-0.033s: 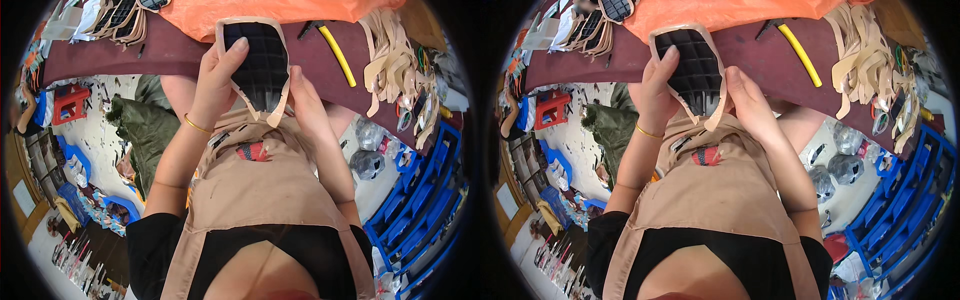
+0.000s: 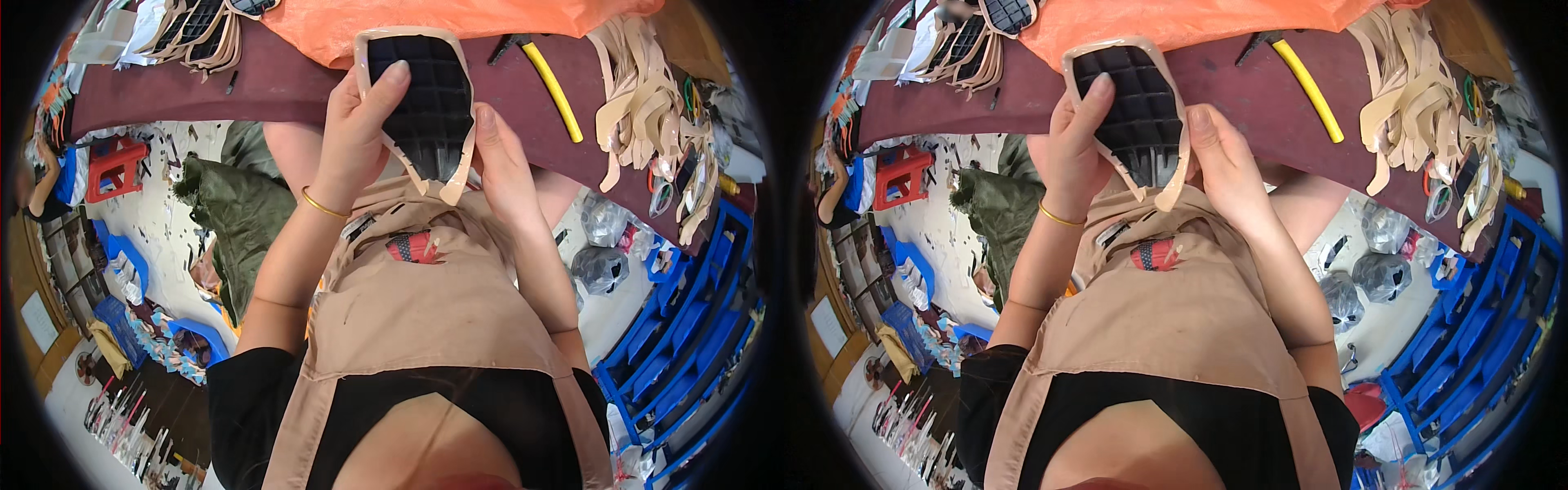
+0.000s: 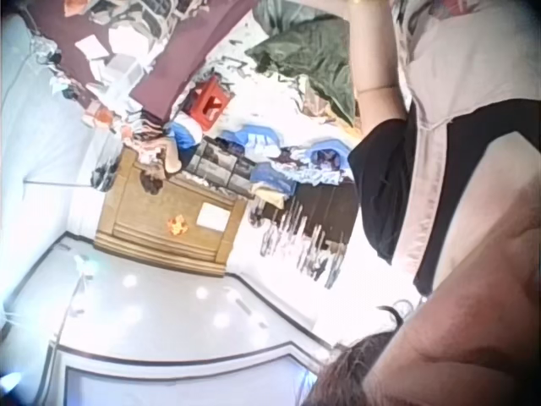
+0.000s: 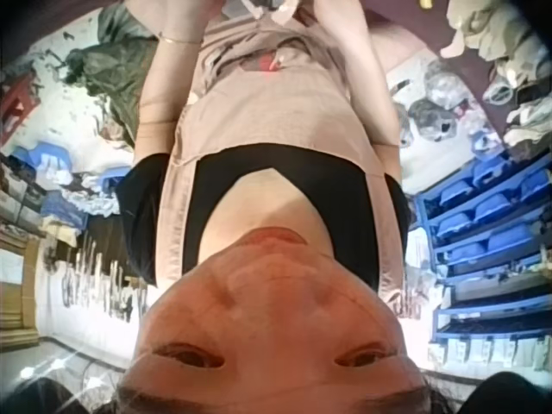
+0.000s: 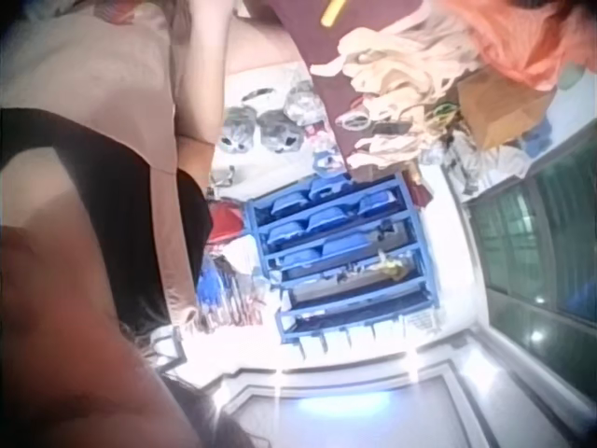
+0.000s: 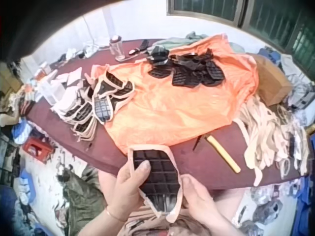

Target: Assembling shoe sole components by applying adhesive strips and hammering them into place.

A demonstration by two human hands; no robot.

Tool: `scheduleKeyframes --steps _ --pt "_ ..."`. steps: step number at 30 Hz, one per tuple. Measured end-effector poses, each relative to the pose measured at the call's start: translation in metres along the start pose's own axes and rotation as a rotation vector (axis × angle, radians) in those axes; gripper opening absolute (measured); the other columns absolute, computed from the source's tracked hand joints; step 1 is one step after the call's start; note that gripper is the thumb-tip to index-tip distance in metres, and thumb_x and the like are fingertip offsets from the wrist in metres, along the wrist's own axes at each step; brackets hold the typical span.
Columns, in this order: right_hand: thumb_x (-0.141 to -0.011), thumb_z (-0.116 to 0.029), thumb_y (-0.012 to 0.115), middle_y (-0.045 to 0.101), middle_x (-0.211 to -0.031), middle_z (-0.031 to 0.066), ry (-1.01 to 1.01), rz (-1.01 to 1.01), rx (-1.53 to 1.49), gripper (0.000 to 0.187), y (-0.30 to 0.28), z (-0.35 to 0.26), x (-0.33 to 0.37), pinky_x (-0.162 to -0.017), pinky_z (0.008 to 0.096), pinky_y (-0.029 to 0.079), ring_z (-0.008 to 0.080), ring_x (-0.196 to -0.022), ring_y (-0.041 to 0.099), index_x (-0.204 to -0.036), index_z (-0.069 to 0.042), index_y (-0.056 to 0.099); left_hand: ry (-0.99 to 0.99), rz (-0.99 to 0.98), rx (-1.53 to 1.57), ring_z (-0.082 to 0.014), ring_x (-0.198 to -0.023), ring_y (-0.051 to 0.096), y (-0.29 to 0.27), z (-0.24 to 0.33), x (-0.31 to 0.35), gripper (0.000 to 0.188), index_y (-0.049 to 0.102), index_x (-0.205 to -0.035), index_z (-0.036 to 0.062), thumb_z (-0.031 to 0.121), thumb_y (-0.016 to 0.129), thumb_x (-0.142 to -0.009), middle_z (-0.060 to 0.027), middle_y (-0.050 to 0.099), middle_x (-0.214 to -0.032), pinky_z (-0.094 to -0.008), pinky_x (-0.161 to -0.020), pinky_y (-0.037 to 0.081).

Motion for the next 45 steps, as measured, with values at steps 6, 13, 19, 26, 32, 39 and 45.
scheduleKeyframes --steps 6,13,19,26,32,39,45 --pt "-0.099 -0.036 0.036 0.058 -0.091 0.0030 -0.152 0.000 -0.089 0.043 0.007 -0.034 0.005 -0.076 0.0213 0.041 0.0078 -0.083 0.050 -0.105 0.002 0.054 0.146 0.079 -0.179 -0.0088 -0.085 0.060 0.001 0.005 0.001 0.025 0.054 -0.108 -0.0021 0.016 0.056 -0.091 -0.0053 0.063 -0.097 -0.0233 -0.075 0.049" --pt "-0.098 -0.030 0.042 0.049 -0.066 -0.0021 -0.234 -0.010 0.385 0.031 -0.012 -0.028 -0.002 -0.054 0.0287 0.040 0.0108 -0.059 0.044 -0.098 0.000 0.052 0.077 0.095 -0.128 -0.0079 -0.083 0.059 -0.010 -0.015 0.000 0.025 0.054 -0.108 -0.0019 0.016 0.057 -0.091 -0.0048 0.063 -0.095 -0.0224 -0.074 0.049" --pt "-0.099 -0.035 0.037 0.064 -0.084 0.0122 -0.297 0.123 0.533 0.042 -0.014 -0.030 -0.004 -0.073 0.0303 0.046 0.0169 -0.078 0.059 -0.102 0.003 0.055 0.052 0.040 -0.259 -0.0060 -0.083 0.055 -0.005 -0.022 -0.002 0.029 0.053 -0.107 -0.0021 0.020 0.060 -0.089 -0.0041 0.060 -0.094 -0.0213 -0.073 0.047" --pt "-0.098 -0.039 0.039 0.061 -0.081 0.0121 -0.066 0.013 0.059 0.043 -0.019 -0.020 -0.006 -0.075 0.0324 0.045 0.0169 -0.080 0.058 -0.102 0.001 0.055 0.066 0.033 -0.397 -0.0059 -0.082 0.052 -0.011 -0.022 -0.003 0.029 0.053 -0.106 -0.0009 0.024 0.056 -0.092 -0.0012 0.058 -0.092 -0.0217 -0.074 0.045" --pt "-0.100 -0.032 0.036 0.060 -0.089 0.0053 -0.171 0.152 0.733 0.037 -0.022 -0.026 -0.011 -0.072 0.0285 0.044 0.0164 -0.079 0.057 -0.098 0.000 0.054 0.203 0.059 -0.711 -0.0083 -0.068 0.044 -0.018 -0.011 -0.008 0.035 0.054 -0.089 0.0004 0.034 0.046 -0.096 -0.0024 0.052 -0.074 -0.0253 -0.062 0.041" --pt "-0.098 -0.030 0.042 0.057 -0.080 0.0037 -0.368 0.191 0.751 0.030 -0.028 -0.033 -0.019 -0.071 0.0289 0.044 0.0129 -0.076 0.054 -0.095 -0.002 0.052 0.155 0.042 -0.856 -0.0108 -0.059 0.038 -0.009 -0.021 -0.005 0.036 0.052 -0.080 -0.0007 0.031 0.047 -0.096 -0.0054 0.045 -0.062 -0.0281 -0.054 0.038" --pt "-0.096 -0.033 0.042 0.054 -0.073 0.0227 -0.165 -0.052 0.658 0.037 -0.024 -0.034 -0.027 -0.063 0.0417 0.044 0.0394 -0.073 0.055 -0.081 0.000 0.052 0.080 -0.043 -0.927 -0.0094 -0.061 0.045 -0.007 -0.026 -0.005 0.039 0.056 -0.084 -0.0028 0.033 0.047 -0.095 -0.0044 0.050 -0.063 -0.0275 -0.055 0.040"
Point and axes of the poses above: each hand's wrist, its own x-axis away from the middle knuckle, its own y-axis out of the palm, z = x × y, the point moved 8 cm from there along -x, towards the middle knuckle
